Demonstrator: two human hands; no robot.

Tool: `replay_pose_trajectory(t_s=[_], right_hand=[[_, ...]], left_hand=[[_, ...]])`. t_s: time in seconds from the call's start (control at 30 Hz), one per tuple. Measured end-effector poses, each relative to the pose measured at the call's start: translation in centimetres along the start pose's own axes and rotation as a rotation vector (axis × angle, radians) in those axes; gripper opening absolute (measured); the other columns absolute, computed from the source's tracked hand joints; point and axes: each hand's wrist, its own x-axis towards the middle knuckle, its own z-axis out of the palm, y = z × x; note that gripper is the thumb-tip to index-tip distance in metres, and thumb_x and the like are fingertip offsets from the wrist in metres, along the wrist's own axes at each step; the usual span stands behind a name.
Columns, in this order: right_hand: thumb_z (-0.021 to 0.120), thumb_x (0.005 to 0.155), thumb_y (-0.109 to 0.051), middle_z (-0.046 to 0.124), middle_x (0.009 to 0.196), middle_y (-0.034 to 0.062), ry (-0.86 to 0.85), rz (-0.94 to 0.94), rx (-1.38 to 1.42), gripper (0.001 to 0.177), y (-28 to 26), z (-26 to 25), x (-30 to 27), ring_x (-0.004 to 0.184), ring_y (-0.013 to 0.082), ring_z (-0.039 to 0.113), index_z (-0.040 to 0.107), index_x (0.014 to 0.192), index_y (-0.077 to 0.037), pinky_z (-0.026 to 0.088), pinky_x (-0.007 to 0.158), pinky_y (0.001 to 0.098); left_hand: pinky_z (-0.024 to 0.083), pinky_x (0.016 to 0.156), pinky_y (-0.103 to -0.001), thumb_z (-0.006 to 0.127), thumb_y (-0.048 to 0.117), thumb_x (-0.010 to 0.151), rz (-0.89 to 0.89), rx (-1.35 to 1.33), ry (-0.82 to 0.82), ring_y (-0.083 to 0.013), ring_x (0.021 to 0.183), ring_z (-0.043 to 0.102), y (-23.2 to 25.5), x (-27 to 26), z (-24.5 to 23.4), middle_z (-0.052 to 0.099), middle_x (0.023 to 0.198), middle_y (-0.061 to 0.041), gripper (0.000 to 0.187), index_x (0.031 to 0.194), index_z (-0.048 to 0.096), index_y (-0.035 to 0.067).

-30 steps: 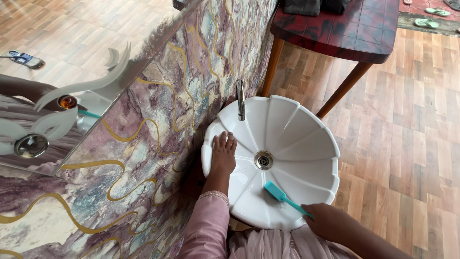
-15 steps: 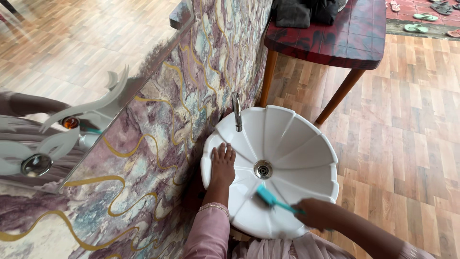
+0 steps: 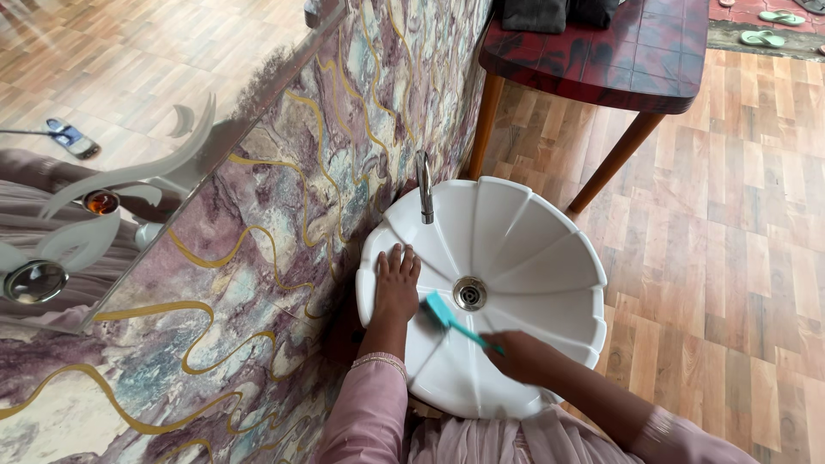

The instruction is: The person scrubs the inside of a white, flower-shaped sink using a teal scrub brush. They systematically clean the basin, focusing on the center drain area and the ridges, while occasionally rinsing the brush under the faucet.

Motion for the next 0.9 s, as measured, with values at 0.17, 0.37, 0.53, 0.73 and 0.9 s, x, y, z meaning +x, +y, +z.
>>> replay_pose_trajectory(t_s=[0.17,0.37,0.53,0.73,0.9], right_hand=[[0.061,0.1,-0.038,0.08,0.1,0.0067,-0.122,-0.037,0.029,0.042,5.4,-1.6,-3.0,0.073,0.0166,0.075,0.067,0.138,-0.023,0.06,0.072,0.0362],[0.056,0.1,-0.027,0.074,0.09,0.0217,0.422,-0.068,-0.171,0.039,2.8,-0.2,5.0,0.08,0.0415,0.07,0.061,0.135,-0.011,0.055,0.077,0.0533],[0.052,0.1,-0.032,0.076,0.093,0.013,-0.156,0.049,-0.025,0.044,3.1,0.8,-0.5,0.077,0.0352,0.075,0.06,0.143,-0.025,0.059,0.078,0.0449],[0.056,0.1,-0.03,0.079,0.097,0.0136,0.02,0.066,-0.055,0.04,6.5,-3.5,2.1,0.081,0.0306,0.075,0.064,0.139,-0.023,0.06,0.078,0.0437],[0.056,0.101,-0.033,0.075,0.095,0.0151,0.253,-0.141,-0.102,0.04,0.4,-1.8,6.0,0.084,0.0348,0.072,0.064,0.138,-0.021,0.056,0.081,0.0468]], left_hand=[[0.003,0.124,-0.058,0.038,0.031,0.101,-0.013,0.001,0.005,-0.0328,0.157,0.005,0.1,0.9,1.2,0.009,0.172,-0.008,0.064,0.162,0.023,0.018],[0.003,0.124,-0.058,0.037,0.031,0.102,-0.01,0.035,-0.014,-0.0333,0.158,0.005,0.2,0.5,0.7,0.008,0.172,-0.009,0.065,0.164,0.022,0.018],[0.003,0.124,-0.058,0.037,0.03,0.101,-0.007,0.033,-0.015,-0.0332,0.158,0.004,0.2,0.3,0.9,0.007,0.173,-0.009,0.065,0.164,0.021,0.018],[0.002,0.124,-0.056,0.035,0.032,0.102,-0.014,0.059,-0.035,-0.0321,0.158,0.002,-0.2,1.1,0.6,0.004,0.172,-0.008,0.066,0.164,0.018,0.018],[0.004,0.124,-0.056,0.036,0.034,0.103,-0.012,0.071,-0.064,-0.0318,0.159,0.003,0.3,0.3,0.1,0.005,0.174,-0.007,0.067,0.165,0.017,0.015]])
